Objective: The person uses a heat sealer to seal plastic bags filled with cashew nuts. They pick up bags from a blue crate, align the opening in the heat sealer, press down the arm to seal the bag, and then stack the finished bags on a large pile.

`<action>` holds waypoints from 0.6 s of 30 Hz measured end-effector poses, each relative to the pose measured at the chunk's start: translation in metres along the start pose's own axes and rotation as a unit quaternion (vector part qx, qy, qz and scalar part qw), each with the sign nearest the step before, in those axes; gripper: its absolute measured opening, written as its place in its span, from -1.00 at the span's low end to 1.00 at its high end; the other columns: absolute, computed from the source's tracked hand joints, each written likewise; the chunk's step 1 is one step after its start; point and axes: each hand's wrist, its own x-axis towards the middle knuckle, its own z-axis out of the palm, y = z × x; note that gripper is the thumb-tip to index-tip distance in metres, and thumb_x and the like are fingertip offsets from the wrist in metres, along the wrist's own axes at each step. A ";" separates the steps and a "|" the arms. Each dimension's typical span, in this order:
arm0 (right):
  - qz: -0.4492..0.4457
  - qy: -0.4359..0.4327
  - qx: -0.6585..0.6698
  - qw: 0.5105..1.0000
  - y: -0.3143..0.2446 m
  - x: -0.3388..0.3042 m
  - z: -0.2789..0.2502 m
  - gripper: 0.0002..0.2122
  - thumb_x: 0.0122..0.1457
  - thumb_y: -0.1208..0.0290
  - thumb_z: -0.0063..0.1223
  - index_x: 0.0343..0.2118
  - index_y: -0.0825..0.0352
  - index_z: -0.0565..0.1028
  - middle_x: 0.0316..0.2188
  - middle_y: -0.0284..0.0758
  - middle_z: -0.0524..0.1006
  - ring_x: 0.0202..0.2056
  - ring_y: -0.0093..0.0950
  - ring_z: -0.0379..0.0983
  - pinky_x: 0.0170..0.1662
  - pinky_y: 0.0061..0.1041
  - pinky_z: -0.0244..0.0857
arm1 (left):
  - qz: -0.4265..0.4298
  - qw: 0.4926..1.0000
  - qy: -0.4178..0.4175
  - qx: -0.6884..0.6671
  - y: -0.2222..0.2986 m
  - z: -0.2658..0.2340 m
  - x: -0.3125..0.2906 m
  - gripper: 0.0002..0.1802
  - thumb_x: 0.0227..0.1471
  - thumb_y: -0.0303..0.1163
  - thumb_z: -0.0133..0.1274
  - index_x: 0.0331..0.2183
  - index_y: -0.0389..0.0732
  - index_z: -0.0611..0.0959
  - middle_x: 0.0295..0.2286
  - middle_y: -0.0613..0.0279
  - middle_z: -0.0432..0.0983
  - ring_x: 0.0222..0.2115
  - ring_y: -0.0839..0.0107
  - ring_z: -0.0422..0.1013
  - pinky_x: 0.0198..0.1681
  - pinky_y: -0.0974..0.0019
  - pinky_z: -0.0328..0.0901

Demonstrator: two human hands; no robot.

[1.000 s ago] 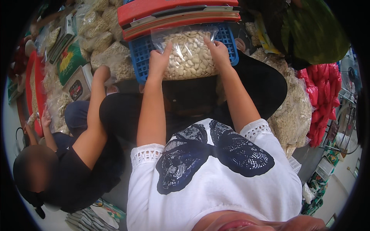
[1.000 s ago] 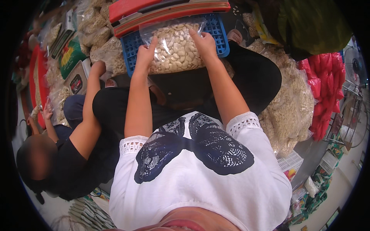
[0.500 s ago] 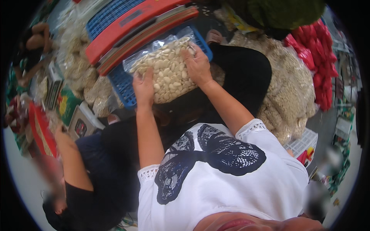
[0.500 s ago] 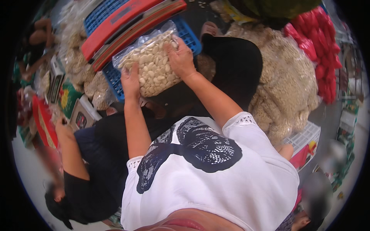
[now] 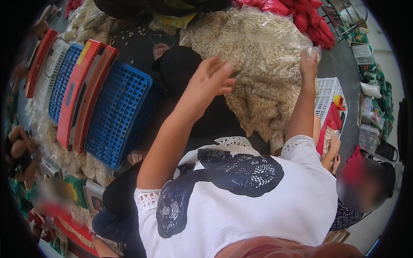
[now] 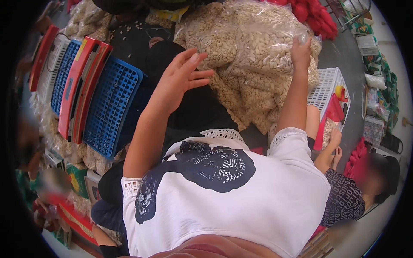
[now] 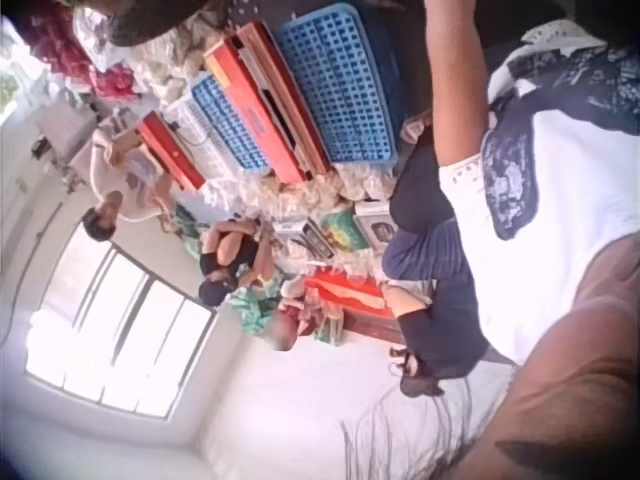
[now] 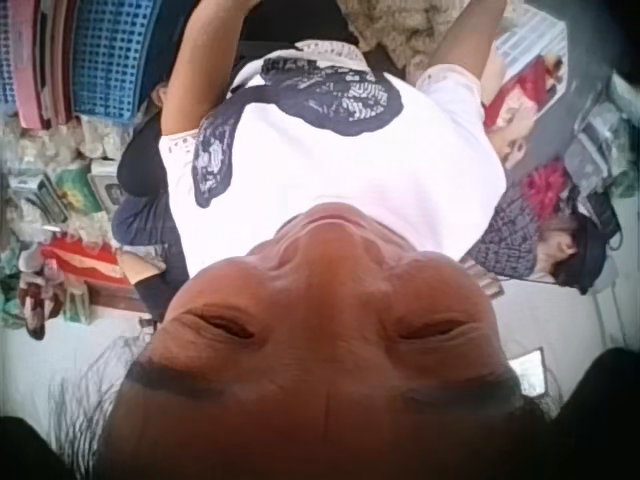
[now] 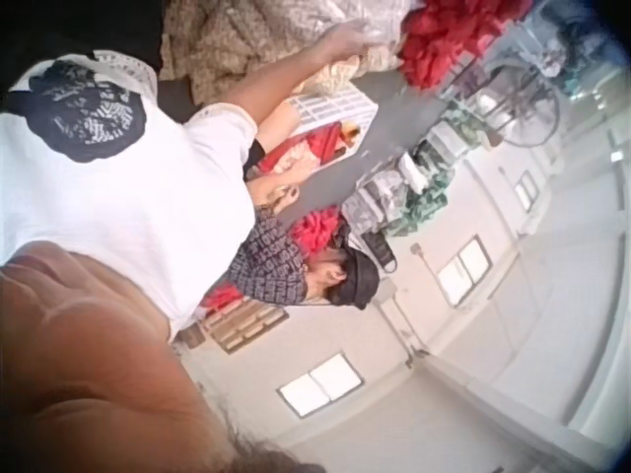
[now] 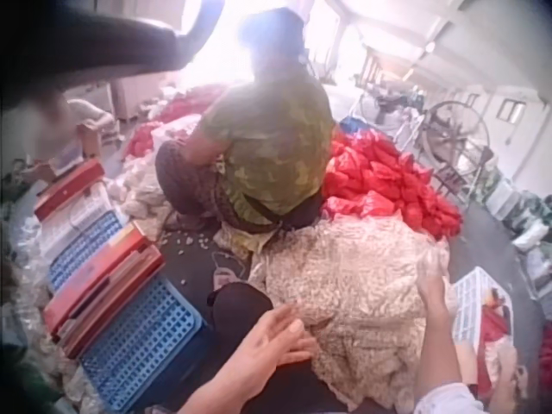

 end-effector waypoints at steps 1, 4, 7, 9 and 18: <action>0.040 -0.003 -0.166 0.985 0.014 -0.002 0.023 -0.37 0.16 -0.16 -0.27 0.20 0.17 0.18 0.08 -0.04 0.30 0.09 -0.09 0.22 0.13 -0.16 0.06 | -0.007 1.000 0.014 0.016 -0.001 -0.014 -0.008 -0.29 0.16 -0.11 -0.10 0.12 -0.44 0.12 0.04 -0.11 0.25 -0.13 0.15 0.43 -0.10 0.29 0.35; 0.102 -0.175 -0.180 0.963 0.000 -0.041 0.088 -0.29 0.09 -0.26 -0.32 0.27 -0.04 -0.02 0.27 -0.05 -0.11 0.26 0.02 -0.17 0.21 0.04 -0.20 | 0.013 0.994 0.100 0.051 0.007 -0.071 -0.062 -0.51 0.17 -0.23 -0.11 0.04 -0.32 0.31 -0.05 -0.04 0.39 -0.17 0.23 0.46 -0.13 0.33 0.35; 0.049 -0.123 -0.337 0.932 -0.001 -0.044 0.094 -0.34 0.10 -0.23 -0.30 0.24 -0.04 0.09 0.21 -0.05 0.09 0.17 0.02 0.07 0.16 0.00 -0.01 | 0.116 0.971 0.203 0.040 0.010 -0.146 -0.153 -0.56 0.11 -0.24 -0.01 -0.05 -0.33 0.43 -0.20 0.02 0.50 -0.23 0.31 0.46 -0.13 0.33 0.32; 0.098 -0.130 -0.276 0.947 0.018 -0.038 0.088 -0.38 0.13 -0.21 -0.31 0.22 -0.02 0.14 0.19 -0.04 0.11 0.16 0.00 0.10 0.13 -0.02 0.05 | 0.197 0.926 0.317 0.064 0.014 -0.188 -0.223 -0.62 0.13 -0.27 -0.03 -0.09 -0.32 0.47 -0.24 0.05 0.52 -0.25 0.33 0.47 -0.14 0.34 0.33; -0.229 0.033 -0.301 0.925 -0.123 -0.070 0.138 -0.49 0.15 0.00 -0.17 0.13 0.10 0.29 0.15 -0.13 0.24 0.16 -0.11 0.11 0.13 0.09 -0.02 | -0.042 0.673 0.737 0.042 -0.193 -0.390 -0.422 -0.30 -0.11 -0.07 0.22 -0.06 -0.39 0.45 -0.20 -0.05 0.48 -0.29 0.27 0.48 -0.26 0.34 0.37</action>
